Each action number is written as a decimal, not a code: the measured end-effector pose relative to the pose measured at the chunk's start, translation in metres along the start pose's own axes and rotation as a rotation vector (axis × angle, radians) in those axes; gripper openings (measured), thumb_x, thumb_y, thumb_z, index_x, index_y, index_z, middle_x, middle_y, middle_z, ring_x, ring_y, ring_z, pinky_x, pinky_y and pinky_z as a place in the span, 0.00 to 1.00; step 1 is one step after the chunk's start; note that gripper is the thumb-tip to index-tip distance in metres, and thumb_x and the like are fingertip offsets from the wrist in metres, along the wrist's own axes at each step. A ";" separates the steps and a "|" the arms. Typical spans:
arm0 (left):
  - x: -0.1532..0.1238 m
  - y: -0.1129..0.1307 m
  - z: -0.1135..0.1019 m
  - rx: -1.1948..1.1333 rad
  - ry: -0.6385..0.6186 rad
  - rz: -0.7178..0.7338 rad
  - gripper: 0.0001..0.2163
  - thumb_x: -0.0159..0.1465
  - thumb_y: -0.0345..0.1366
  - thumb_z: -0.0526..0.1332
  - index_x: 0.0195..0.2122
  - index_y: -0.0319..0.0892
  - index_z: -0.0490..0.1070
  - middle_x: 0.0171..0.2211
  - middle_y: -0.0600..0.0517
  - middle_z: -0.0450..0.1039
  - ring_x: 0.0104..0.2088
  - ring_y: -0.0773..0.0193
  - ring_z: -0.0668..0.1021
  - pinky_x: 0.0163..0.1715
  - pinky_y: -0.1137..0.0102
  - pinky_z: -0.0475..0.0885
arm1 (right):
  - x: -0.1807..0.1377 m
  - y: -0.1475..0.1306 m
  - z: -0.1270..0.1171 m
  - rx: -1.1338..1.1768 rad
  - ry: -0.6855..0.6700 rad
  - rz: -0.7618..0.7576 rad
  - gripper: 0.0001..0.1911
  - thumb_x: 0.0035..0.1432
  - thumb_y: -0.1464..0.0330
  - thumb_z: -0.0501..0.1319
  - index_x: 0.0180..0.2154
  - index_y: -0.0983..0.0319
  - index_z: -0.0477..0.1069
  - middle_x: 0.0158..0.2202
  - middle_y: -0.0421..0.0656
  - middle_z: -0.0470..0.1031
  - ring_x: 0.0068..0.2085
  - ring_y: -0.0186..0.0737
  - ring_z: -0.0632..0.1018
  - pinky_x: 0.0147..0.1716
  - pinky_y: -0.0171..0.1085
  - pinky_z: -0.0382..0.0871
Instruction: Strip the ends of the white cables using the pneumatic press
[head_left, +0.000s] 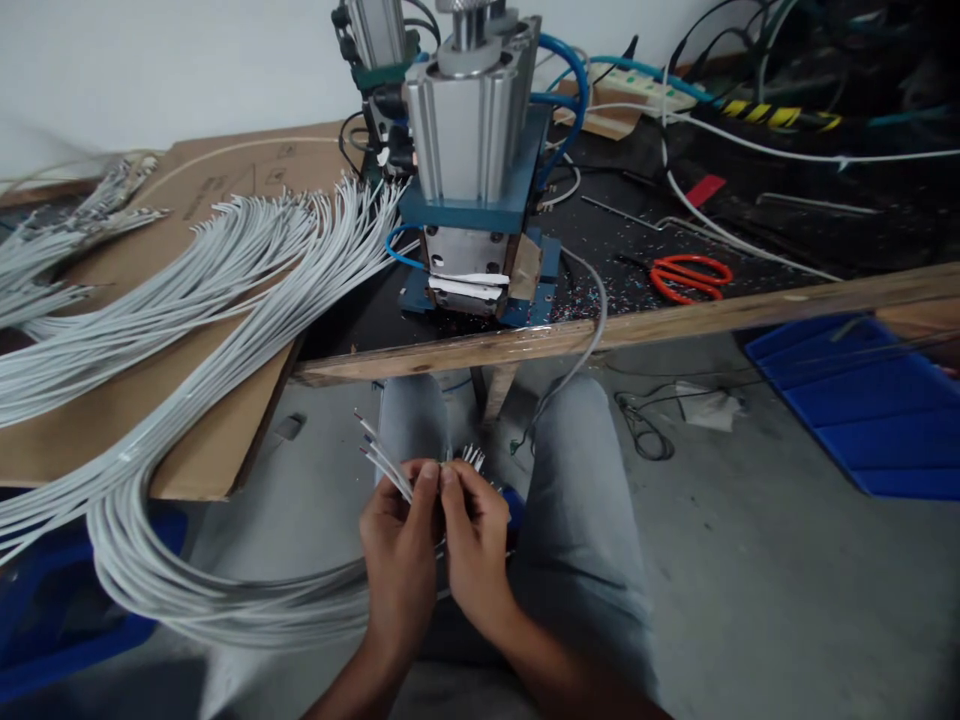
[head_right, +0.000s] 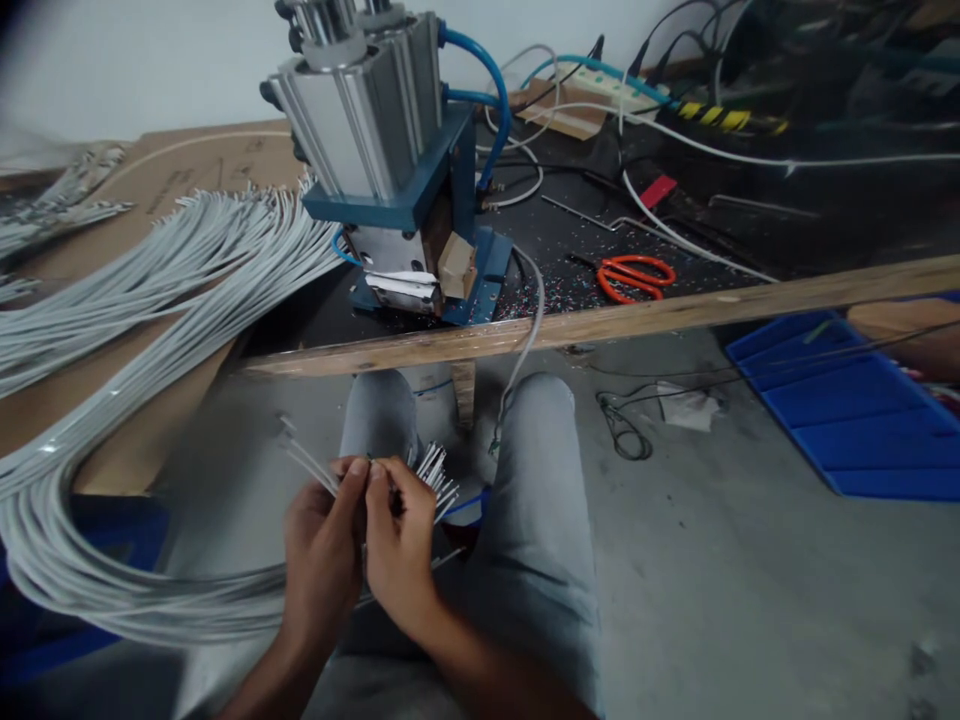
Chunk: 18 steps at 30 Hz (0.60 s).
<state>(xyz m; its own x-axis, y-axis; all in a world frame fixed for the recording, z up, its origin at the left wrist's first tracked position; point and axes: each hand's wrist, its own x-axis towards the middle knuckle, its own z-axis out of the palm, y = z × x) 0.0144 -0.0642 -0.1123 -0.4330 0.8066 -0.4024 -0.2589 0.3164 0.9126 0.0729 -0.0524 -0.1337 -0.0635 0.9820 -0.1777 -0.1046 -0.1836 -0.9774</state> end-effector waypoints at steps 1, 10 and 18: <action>0.000 -0.001 0.000 -0.001 0.007 -0.003 0.23 0.58 0.52 0.70 0.38 0.35 0.70 0.29 0.50 0.73 0.29 0.67 0.74 0.28 0.75 0.71 | 0.000 0.000 0.000 0.003 0.001 0.003 0.35 0.66 0.48 0.46 0.30 0.76 0.67 0.27 0.44 0.63 0.29 0.11 0.62 0.29 0.12 0.59; 0.001 -0.001 0.001 -0.080 -0.002 -0.005 0.22 0.57 0.51 0.72 0.35 0.35 0.70 0.28 0.53 0.70 0.27 0.71 0.72 0.25 0.79 0.67 | 0.005 -0.001 -0.004 -0.003 -0.026 -0.011 0.34 0.66 0.49 0.47 0.31 0.76 0.68 0.28 0.44 0.64 0.30 0.10 0.63 0.30 0.11 0.60; 0.011 0.011 -0.004 -0.092 -0.075 -0.089 0.28 0.49 0.51 0.76 0.39 0.34 0.70 0.21 0.57 0.64 0.18 0.77 0.62 0.17 0.81 0.57 | 0.008 0.002 -0.010 -0.075 -0.064 -0.038 0.33 0.67 0.50 0.46 0.29 0.76 0.66 0.25 0.42 0.60 0.29 0.10 0.61 0.31 0.12 0.58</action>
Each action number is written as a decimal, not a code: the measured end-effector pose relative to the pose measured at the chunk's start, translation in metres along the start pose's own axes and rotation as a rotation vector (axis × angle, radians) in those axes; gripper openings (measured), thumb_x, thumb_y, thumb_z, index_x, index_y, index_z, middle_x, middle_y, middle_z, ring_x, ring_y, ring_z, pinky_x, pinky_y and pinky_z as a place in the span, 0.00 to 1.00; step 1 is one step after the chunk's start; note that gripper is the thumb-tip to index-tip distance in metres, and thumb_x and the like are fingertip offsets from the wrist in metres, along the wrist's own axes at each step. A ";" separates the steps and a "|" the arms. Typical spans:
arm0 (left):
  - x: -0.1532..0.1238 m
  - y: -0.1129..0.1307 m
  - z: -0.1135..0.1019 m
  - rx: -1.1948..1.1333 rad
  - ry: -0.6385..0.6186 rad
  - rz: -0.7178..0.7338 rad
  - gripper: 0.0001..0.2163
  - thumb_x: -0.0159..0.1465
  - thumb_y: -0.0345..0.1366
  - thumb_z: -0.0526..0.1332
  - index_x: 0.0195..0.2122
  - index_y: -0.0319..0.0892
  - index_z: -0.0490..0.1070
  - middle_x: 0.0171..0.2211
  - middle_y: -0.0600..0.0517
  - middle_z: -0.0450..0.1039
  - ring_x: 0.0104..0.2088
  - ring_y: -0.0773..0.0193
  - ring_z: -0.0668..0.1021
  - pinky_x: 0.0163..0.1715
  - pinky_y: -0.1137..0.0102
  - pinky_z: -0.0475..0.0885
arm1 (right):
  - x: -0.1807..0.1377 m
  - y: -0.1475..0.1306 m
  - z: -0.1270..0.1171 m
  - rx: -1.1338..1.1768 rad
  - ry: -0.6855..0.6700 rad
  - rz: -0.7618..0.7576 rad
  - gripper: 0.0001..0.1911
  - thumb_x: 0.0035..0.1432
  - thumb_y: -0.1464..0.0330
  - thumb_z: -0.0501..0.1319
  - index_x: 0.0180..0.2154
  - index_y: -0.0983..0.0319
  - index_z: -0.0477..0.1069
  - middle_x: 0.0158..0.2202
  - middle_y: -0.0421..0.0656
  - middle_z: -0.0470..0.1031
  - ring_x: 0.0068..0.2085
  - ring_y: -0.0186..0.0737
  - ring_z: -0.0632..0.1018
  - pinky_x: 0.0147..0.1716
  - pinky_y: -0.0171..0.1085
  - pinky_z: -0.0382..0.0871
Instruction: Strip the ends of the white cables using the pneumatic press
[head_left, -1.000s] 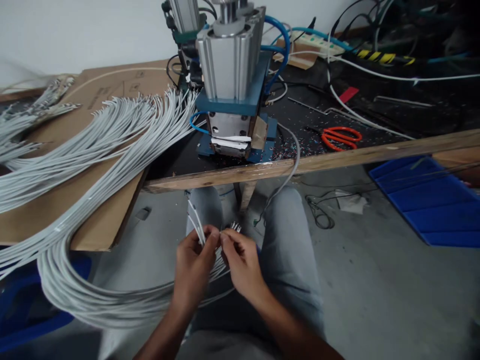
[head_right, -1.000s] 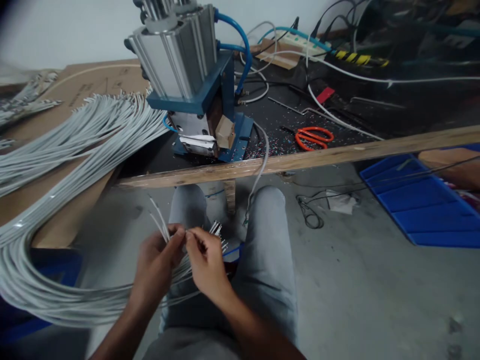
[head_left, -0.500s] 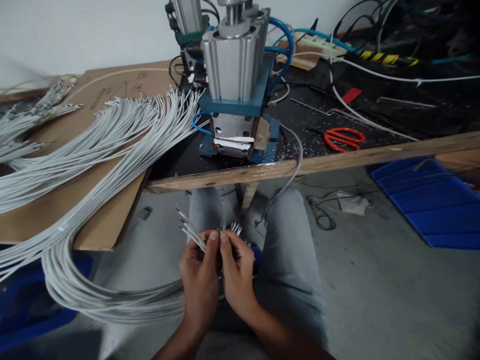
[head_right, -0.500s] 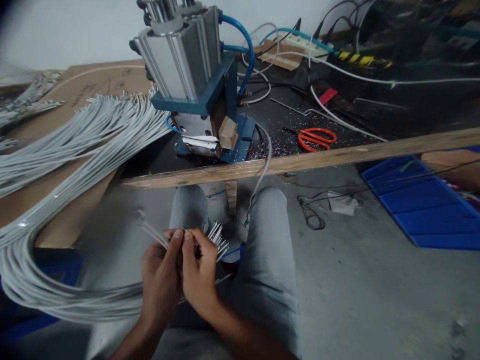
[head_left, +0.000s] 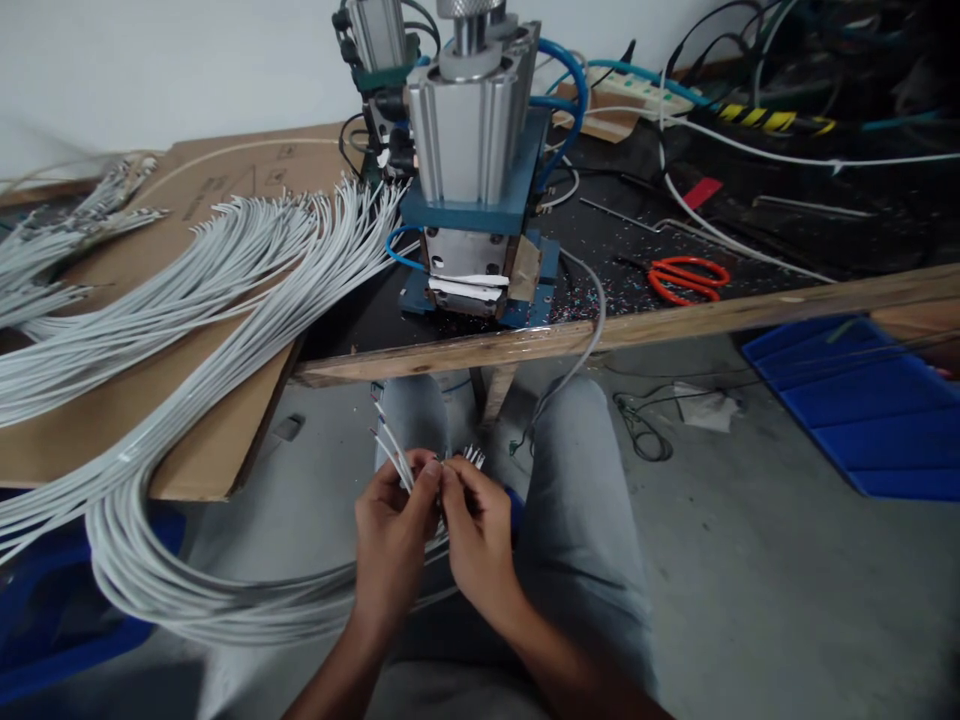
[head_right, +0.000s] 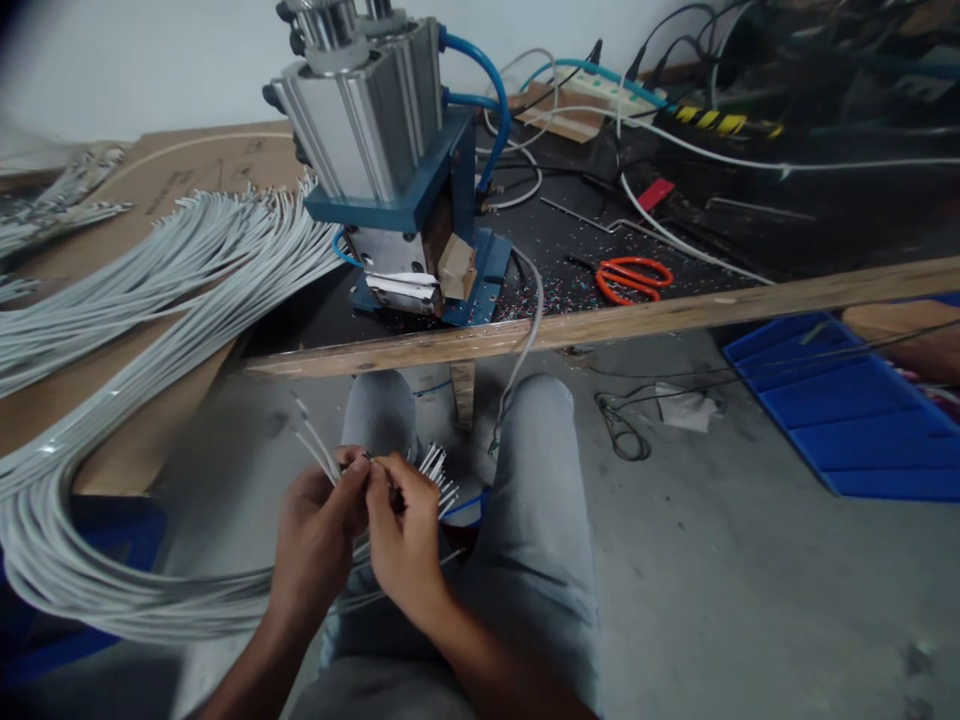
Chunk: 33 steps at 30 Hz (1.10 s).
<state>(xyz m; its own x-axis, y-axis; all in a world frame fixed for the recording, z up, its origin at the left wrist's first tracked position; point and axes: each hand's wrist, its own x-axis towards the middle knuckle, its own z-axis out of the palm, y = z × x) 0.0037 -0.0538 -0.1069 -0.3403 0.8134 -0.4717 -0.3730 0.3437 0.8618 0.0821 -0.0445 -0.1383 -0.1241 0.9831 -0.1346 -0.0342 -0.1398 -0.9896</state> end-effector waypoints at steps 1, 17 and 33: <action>0.001 0.002 0.000 0.010 -0.007 0.000 0.28 0.48 0.51 0.76 0.37 0.34 0.70 0.20 0.58 0.63 0.18 0.77 0.61 0.16 0.81 0.56 | 0.000 0.000 0.000 -0.021 0.003 -0.021 0.33 0.68 0.51 0.46 0.30 0.76 0.67 0.25 0.42 0.61 0.29 0.09 0.62 0.31 0.12 0.58; 0.007 0.015 -0.002 0.319 -0.007 0.112 0.15 0.51 0.43 0.66 0.32 0.36 0.69 0.22 0.55 0.64 0.22 0.73 0.62 0.21 0.76 0.57 | 0.002 0.002 -0.005 -0.236 0.063 -0.392 0.17 0.66 0.71 0.50 0.32 0.72 0.74 0.27 0.40 0.64 0.31 0.07 0.61 0.32 0.14 0.54; 0.009 0.021 0.000 0.430 0.033 0.165 0.13 0.49 0.43 0.63 0.27 0.38 0.68 0.21 0.54 0.64 0.23 0.69 0.66 0.23 0.73 0.62 | 0.005 0.003 -0.010 -0.359 0.056 -0.555 0.13 0.64 0.76 0.51 0.30 0.72 0.70 0.28 0.40 0.64 0.32 0.10 0.61 0.34 0.17 0.54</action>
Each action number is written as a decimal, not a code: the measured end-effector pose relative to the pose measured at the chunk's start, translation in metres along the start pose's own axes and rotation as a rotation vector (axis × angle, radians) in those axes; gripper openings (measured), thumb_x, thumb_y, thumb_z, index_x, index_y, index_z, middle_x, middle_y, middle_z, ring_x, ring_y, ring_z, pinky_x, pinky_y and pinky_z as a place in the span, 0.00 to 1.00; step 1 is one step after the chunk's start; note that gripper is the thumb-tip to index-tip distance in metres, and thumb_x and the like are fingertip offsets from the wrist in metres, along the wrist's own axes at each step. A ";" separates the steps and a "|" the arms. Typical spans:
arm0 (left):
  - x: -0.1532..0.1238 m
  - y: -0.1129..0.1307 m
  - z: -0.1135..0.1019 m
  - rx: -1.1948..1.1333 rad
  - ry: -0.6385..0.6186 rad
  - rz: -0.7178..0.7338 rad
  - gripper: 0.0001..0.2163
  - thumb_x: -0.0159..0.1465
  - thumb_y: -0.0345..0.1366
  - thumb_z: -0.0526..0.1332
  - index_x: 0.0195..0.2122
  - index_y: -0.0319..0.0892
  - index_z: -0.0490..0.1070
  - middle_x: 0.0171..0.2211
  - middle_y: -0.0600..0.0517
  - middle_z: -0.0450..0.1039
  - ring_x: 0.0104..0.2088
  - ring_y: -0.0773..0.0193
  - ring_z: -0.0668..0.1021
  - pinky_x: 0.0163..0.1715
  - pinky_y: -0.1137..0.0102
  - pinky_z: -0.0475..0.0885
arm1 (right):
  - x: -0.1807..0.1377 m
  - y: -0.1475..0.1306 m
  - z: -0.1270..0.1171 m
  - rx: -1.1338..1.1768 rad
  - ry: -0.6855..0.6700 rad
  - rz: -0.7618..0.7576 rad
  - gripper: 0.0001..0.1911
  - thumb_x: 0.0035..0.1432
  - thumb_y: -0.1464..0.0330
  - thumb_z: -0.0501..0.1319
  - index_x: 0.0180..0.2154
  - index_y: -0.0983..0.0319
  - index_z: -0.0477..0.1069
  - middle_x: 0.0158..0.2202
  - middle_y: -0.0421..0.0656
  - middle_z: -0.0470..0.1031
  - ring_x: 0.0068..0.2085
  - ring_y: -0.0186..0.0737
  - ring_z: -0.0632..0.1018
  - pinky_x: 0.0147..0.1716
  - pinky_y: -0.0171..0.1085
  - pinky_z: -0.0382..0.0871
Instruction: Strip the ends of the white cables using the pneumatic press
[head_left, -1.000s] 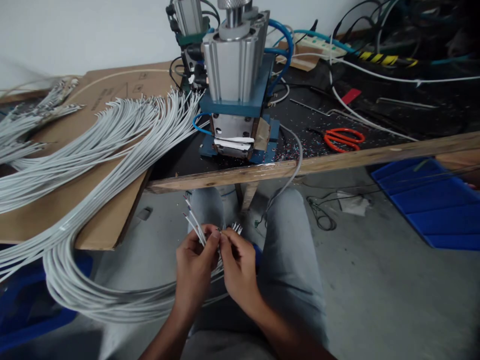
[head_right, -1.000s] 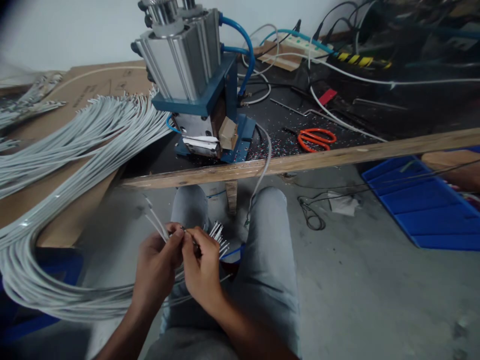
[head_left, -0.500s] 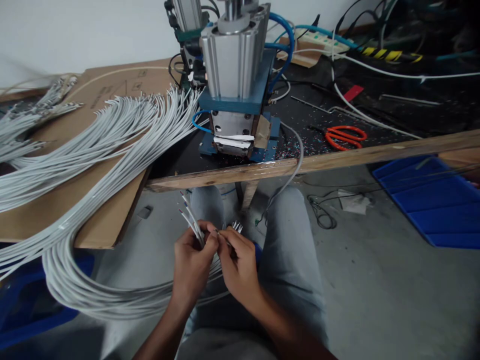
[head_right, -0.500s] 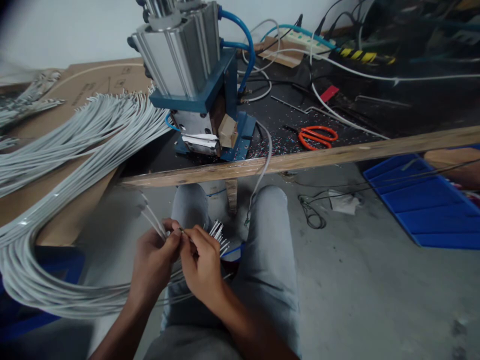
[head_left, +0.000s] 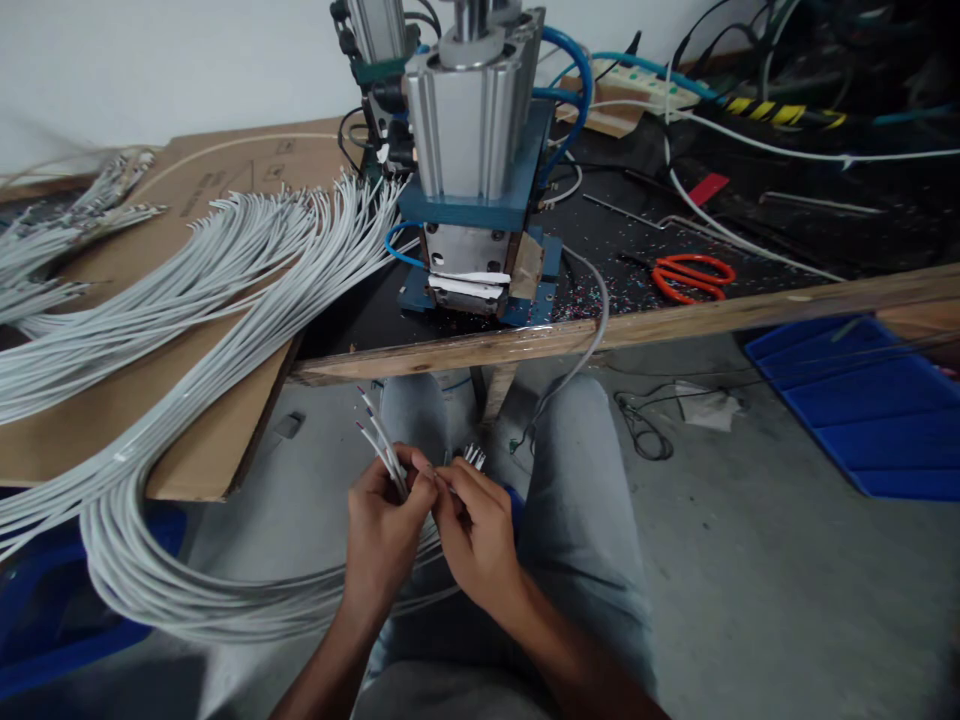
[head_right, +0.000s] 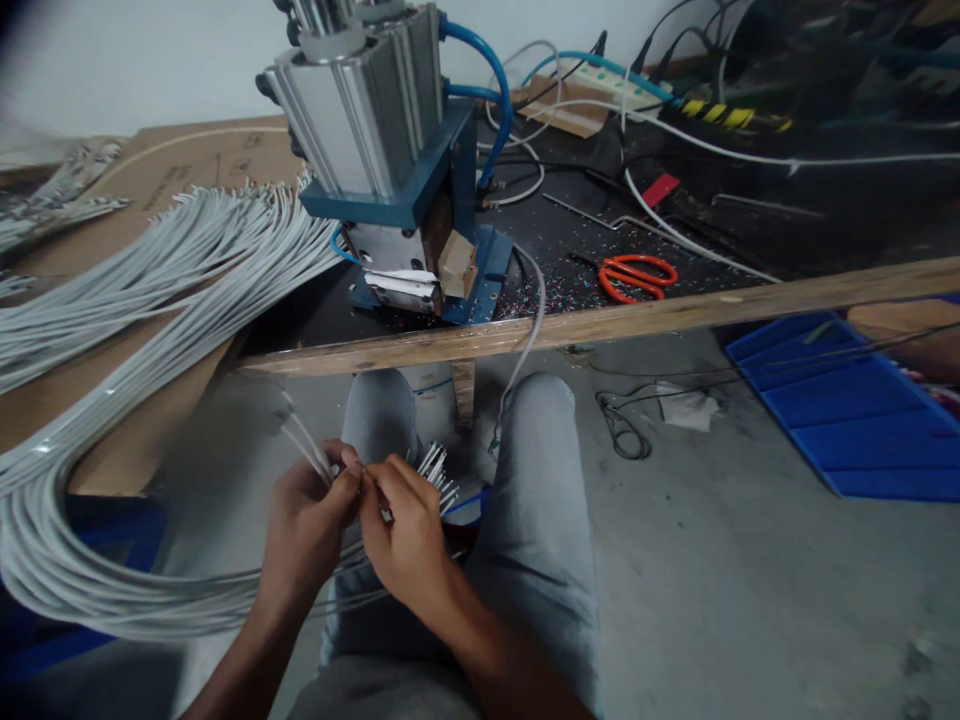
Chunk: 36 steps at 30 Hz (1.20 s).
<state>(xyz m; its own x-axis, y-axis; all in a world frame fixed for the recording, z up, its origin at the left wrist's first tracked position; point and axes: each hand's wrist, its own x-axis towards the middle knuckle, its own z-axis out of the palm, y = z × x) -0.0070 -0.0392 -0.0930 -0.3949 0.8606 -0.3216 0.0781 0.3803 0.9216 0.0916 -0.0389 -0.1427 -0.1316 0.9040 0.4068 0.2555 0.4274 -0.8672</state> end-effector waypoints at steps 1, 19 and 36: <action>0.001 -0.001 -0.001 -0.001 -0.005 0.007 0.12 0.49 0.43 0.63 0.27 0.38 0.68 0.21 0.54 0.64 0.23 0.69 0.66 0.24 0.73 0.63 | 0.000 0.000 0.000 -0.002 -0.002 -0.009 0.13 0.64 0.77 0.51 0.30 0.72 0.70 0.28 0.40 0.65 0.33 0.10 0.62 0.34 0.17 0.54; -0.002 -0.017 0.000 -0.374 -0.139 -0.137 0.26 0.51 0.50 0.74 0.38 0.35 0.69 0.20 0.59 0.59 0.18 0.77 0.57 0.17 0.78 0.51 | -0.007 -0.004 0.004 0.246 -0.080 0.449 0.29 0.68 0.57 0.47 0.29 0.75 0.70 0.25 0.41 0.63 0.28 0.08 0.60 0.29 0.13 0.53; 0.004 -0.005 -0.006 -0.297 -0.245 -0.109 0.23 0.56 0.52 0.72 0.34 0.36 0.67 0.17 0.60 0.53 0.18 0.75 0.57 0.18 0.77 0.52 | 0.002 0.007 -0.024 0.209 -0.174 0.217 0.20 0.68 0.67 0.49 0.35 0.73 0.73 0.29 0.41 0.69 0.33 0.07 0.68 0.34 0.10 0.59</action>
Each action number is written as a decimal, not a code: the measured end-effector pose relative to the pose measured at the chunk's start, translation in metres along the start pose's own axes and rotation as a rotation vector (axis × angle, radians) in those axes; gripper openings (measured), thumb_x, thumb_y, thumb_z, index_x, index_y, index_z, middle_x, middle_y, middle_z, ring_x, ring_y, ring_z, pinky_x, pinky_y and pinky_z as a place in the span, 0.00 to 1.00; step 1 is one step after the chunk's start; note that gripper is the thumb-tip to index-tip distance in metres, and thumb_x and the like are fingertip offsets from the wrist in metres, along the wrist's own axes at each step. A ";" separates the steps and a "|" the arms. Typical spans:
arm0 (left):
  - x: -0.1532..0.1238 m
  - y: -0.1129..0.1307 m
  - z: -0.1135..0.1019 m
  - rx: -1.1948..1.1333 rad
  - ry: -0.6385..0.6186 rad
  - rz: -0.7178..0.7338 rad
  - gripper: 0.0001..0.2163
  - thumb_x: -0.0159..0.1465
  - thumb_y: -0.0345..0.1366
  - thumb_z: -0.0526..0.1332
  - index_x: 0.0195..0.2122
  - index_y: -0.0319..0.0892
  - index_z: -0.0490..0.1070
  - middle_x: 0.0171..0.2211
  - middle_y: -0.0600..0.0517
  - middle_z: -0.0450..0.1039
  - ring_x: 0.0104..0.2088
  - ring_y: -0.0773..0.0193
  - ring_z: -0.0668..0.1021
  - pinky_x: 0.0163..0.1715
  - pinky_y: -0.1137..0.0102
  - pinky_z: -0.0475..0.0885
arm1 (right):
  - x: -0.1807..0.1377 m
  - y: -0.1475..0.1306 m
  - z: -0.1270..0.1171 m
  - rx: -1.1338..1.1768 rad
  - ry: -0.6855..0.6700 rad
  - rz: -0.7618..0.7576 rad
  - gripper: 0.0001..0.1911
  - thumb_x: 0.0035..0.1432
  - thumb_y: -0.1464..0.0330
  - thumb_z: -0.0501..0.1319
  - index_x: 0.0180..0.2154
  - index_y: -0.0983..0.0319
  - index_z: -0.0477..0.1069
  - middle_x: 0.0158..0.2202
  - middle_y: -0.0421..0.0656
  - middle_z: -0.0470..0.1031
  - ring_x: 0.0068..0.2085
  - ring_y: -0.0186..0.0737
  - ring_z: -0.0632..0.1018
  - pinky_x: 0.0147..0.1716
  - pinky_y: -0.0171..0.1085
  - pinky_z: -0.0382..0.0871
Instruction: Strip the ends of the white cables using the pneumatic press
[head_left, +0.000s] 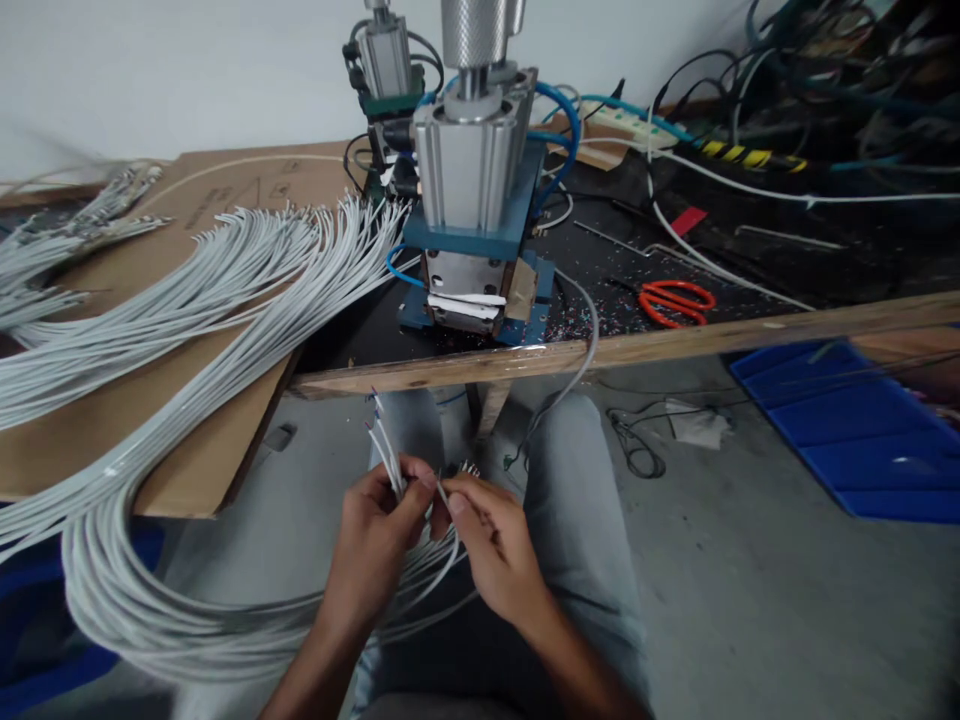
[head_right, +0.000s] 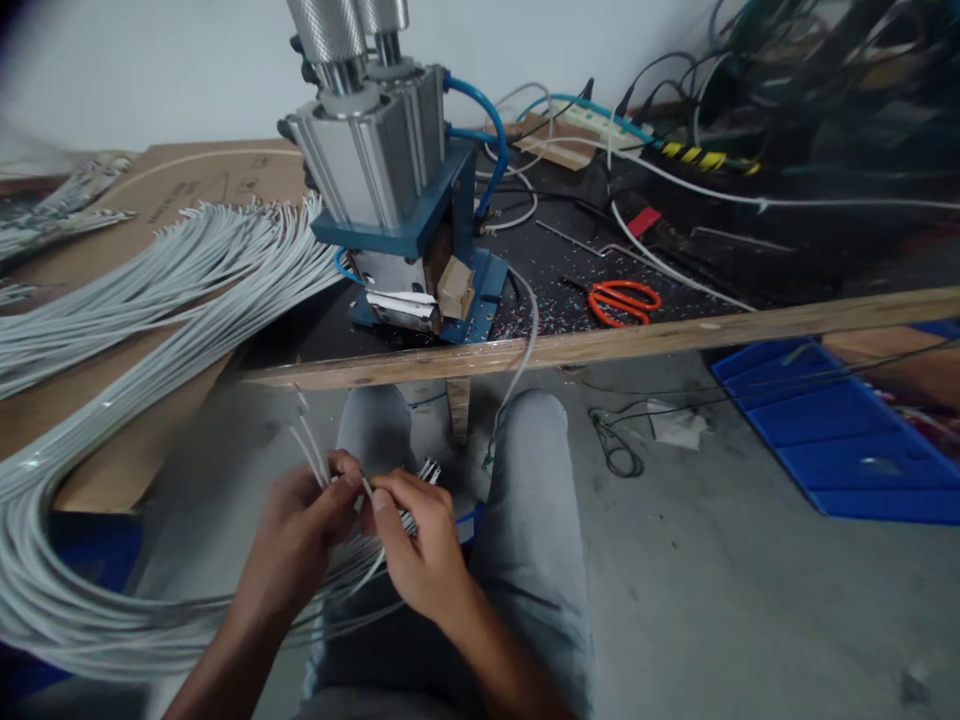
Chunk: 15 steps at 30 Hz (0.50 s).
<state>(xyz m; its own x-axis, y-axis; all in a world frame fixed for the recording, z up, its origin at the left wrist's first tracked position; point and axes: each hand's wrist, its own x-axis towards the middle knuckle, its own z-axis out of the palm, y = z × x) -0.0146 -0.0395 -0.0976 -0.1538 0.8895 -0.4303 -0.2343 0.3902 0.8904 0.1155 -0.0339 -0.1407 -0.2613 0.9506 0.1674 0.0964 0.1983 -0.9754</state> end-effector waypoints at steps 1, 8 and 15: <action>0.001 0.005 0.001 -0.024 0.013 -0.011 0.24 0.54 0.53 0.72 0.34 0.36 0.67 0.16 0.61 0.52 0.18 0.76 0.55 0.18 0.78 0.51 | 0.002 -0.001 -0.009 -0.052 -0.001 -0.108 0.15 0.67 0.71 0.50 0.41 0.71 0.75 0.32 0.40 0.71 0.35 0.06 0.69 0.37 0.09 0.61; 0.011 0.031 0.010 -0.166 0.009 -0.095 0.26 0.49 0.50 0.76 0.35 0.36 0.68 0.17 0.62 0.47 0.18 0.78 0.50 0.16 0.79 0.47 | 0.028 -0.018 -0.049 -0.475 -0.084 -0.663 0.15 0.59 0.72 0.61 0.47 0.58 0.77 0.46 0.34 0.73 0.51 0.10 0.72 0.53 0.16 0.66; -0.018 0.078 0.024 -0.234 0.271 0.419 0.14 0.54 0.42 0.73 0.36 0.40 0.77 0.24 0.54 0.60 0.20 0.75 0.58 0.16 0.78 0.55 | 0.080 -0.023 -0.049 -0.643 0.250 -0.726 0.12 0.59 0.73 0.61 0.43 0.63 0.79 0.48 0.35 0.73 0.52 0.11 0.73 0.56 0.17 0.71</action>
<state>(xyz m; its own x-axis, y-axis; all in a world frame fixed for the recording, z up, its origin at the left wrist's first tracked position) -0.0066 -0.0195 -0.0171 -0.5145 0.8521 -0.0960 -0.3019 -0.0752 0.9504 0.1397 0.0491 -0.0978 -0.2605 0.5560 0.7893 0.5138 0.7720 -0.3743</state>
